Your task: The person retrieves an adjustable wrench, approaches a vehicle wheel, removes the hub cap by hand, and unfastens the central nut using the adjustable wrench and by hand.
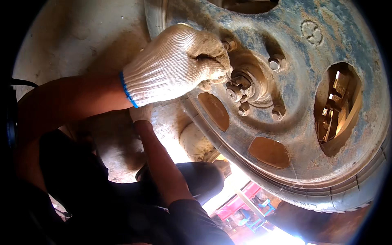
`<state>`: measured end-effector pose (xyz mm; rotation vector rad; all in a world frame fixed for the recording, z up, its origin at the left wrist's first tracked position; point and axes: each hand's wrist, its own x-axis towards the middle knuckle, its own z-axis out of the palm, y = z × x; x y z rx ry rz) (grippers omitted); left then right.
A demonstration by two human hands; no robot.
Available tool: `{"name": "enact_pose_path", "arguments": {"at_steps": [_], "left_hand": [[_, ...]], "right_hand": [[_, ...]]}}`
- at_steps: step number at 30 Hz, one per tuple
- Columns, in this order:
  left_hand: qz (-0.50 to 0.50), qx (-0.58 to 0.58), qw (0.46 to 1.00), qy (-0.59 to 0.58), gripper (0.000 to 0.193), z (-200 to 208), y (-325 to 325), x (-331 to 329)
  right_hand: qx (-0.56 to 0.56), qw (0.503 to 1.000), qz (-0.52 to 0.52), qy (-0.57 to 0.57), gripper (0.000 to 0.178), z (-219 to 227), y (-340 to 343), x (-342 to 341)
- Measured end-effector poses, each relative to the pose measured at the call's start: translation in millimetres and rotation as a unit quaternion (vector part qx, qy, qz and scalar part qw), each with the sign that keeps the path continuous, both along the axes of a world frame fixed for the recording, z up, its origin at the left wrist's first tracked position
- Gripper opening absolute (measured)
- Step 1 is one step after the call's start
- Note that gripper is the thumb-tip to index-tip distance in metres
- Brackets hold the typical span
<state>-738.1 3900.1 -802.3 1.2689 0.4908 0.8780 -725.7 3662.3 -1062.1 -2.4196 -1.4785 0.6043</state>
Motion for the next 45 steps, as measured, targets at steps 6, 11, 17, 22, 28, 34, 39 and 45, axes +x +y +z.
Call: {"name": "enact_pose_path", "arguments": {"at_steps": [6,11,17,22,28,34,39,45], "left_hand": [[-0.079,-0.005,0.997,0.012,0.013,3,10,-7],[-0.092,0.122,0.986,0.066,0.015,9,21,-11],[-0.109,0.179,0.973,0.095,0.018,13,27,-12],[-0.103,0.175,0.971,0.129,0.024,12,26,-19],[-0.133,0.051,0.985,0.093,0.026,10,19,-16],[-0.146,-0.016,0.987,0.067,0.025,5,23,-16],[-0.149,-0.002,0.986,0.07,0.031,5,22,-13],[0.034,0.284,0.943,0.169,0.041,40,35,-30]], "right_hand": [[-0.074,0.974,-0.164,0.135,0.034,45,34,-4],[-0.061,0.971,-0.183,0.14,0.038,60,44,1],[-0.065,0.972,-0.183,0.131,0.039,63,43,-4],[-0.066,0.974,-0.171,0.13,0.041,57,40,-1],[-0.045,0.97,-0.135,0.196,0.046,47,31,22],[-0.053,0.93,-0.199,0.304,0.047,53,12,9],[0.065,0.962,-0.164,0.208,0.04,82,21,1],[0.203,0.958,-0.136,0.147,0.036,177,62,-5]]}}
